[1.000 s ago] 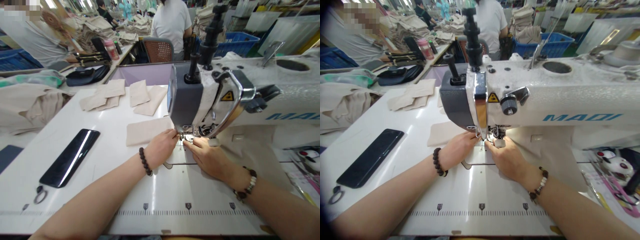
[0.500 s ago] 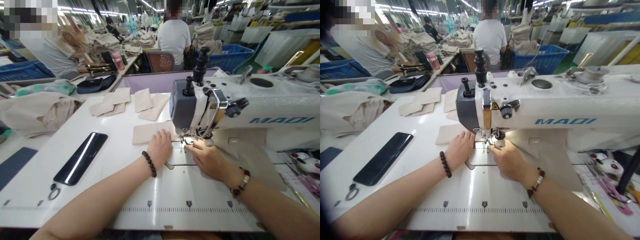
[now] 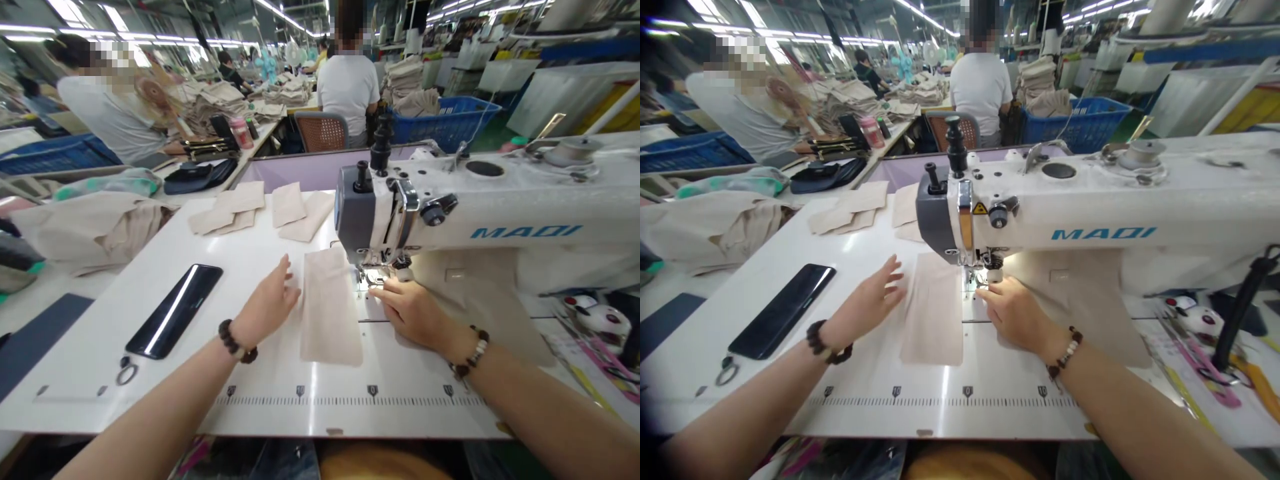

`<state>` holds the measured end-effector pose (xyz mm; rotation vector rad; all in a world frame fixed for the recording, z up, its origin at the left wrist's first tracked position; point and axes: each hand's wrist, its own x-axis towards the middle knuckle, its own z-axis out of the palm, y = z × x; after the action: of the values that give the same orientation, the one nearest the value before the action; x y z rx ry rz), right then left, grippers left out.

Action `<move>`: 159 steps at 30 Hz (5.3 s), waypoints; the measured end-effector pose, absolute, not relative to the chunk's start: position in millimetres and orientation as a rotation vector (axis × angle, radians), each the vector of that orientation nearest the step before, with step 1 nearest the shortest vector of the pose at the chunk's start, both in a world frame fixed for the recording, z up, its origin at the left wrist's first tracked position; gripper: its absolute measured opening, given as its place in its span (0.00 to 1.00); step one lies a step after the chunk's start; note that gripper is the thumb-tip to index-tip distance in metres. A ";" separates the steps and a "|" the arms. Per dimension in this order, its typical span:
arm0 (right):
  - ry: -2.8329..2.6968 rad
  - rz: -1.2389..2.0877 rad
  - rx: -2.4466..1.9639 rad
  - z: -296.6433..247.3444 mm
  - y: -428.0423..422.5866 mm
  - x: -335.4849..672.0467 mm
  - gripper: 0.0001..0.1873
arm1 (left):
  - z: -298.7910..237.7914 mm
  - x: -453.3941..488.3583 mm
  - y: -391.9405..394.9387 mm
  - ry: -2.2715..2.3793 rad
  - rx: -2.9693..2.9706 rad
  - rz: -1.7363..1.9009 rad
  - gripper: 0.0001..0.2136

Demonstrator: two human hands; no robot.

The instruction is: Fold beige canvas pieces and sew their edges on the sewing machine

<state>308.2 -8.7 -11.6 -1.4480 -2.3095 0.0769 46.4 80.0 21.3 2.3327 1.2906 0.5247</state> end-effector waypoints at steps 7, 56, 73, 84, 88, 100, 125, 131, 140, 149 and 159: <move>-2.336 0.113 -1.365 -8.7 -10.9 307.0 0.13 | 9.4 86.4 41.9 0.619 3.011 0.147 0.09; -2.449 0.021 -1.266 -9.7 -9.0 303.7 0.15 | 10.9 119.4 74.7 0.292 2.961 0.038 0.09; -2.357 -0.115 -1.563 -5.7 -0.6 296.9 0.14 | 1.1 130.9 93.2 0.560 2.971 0.135 0.08; -2.352 -0.102 -1.541 -5.5 -0.4 297.1 0.13 | 0.4 132.7 96.5 0.574 2.963 0.135 0.08; -2.335 -0.109 -1.550 -5.5 -1.6 297.6 0.12 | 5.3 130.8 92.3 0.603 2.962 0.126 0.08; -2.438 -0.021 -1.400 -4.5 -3.1 302.3 0.14 | 23.8 122.3 50.9 0.447 3.100 -0.187 0.10; -2.546 -0.021 -1.083 -3.6 -17.1 299.5 0.13 | 24.8 120.2 40.9 0.394 2.921 -0.188 0.08; -2.496 -0.005 -1.167 -8.6 -14.2 301.0 0.14 | 14.6 119.8 44.2 0.472 2.907 -0.150 0.08; -2.442 -0.094 -1.356 -8.9 -6.0 300.2 0.17 | 15.1 122.7 63.9 0.541 2.893 -0.074 0.09; -2.397 -0.113 -1.531 -10.3 -2.0 297.1 0.18 | 3.8 128.0 85.1 0.562 2.893 0.088 0.07; -2.389 -0.084 -1.555 -21.5 -4.5 300.7 0.17 | -0.9 127.6 85.8 0.512 3.000 0.214 0.09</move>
<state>300.7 -4.5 -21.5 -1.5553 -2.3890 -0.0840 127.6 85.8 -0.9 2.9999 0.5121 0.2143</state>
